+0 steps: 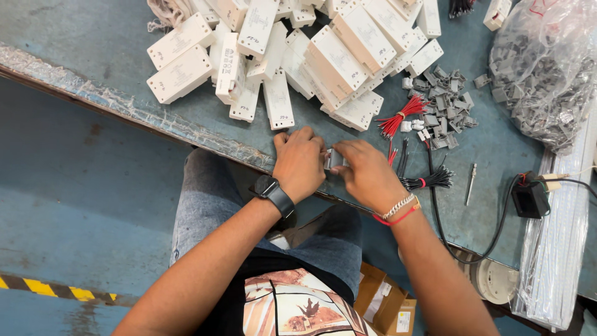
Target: The person assembles white plastic led driver housings by inserting wiring harnesses with connectors and using a handheld screwdriver to secure the components.
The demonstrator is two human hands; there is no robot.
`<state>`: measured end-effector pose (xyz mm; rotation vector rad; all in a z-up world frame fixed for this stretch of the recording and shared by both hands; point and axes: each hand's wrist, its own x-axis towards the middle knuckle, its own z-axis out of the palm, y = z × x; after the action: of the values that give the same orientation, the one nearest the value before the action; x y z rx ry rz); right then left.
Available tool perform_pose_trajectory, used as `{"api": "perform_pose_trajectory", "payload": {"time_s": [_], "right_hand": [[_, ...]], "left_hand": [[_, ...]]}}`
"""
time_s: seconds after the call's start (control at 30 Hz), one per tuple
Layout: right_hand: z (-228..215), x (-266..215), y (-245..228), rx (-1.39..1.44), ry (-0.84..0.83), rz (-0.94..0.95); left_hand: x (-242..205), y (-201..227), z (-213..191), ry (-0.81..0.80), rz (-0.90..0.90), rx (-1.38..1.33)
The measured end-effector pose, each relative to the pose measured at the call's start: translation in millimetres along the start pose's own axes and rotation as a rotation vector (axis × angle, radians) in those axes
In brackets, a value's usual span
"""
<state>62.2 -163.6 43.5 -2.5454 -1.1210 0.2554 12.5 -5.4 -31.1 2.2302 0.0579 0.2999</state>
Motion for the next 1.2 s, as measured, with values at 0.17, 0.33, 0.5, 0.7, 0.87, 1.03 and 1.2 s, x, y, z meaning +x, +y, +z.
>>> {"api": "perform_pose_trajectory", "payload": {"time_s": [0.17, 0.33, 0.5, 0.7, 0.87, 1.03, 1.2], "right_hand": [[-11, 8, 2, 0.032, -0.045, 0.098], [-7, 7, 12, 0.408, 0.000, 0.246], [4, -20, 8, 0.539, 0.206, 0.071], [-6, -62, -28, 1.151, 0.397, 0.050], [-11, -77, -70, 1.165, 0.504, 0.168], [-15, -79, -79, 1.283, 0.583, 0.040], [-12, -96, -81, 1.235, 0.646, 0.140]], "left_hand": [[2, 3, 1, -0.024, 0.012, 0.017], [-4, 16, -5, -0.016, 0.115, -0.010], [-6, 38, -32, 0.099, 0.191, -0.100], [-29, 79, -46, 0.210, 0.262, -0.704], [-42, 114, -44, 0.113, 0.148, -1.203], [-51, 127, -56, 0.060, 0.196, -1.098], [-53, 134, -67, 0.069, 0.266, -0.847]]}}
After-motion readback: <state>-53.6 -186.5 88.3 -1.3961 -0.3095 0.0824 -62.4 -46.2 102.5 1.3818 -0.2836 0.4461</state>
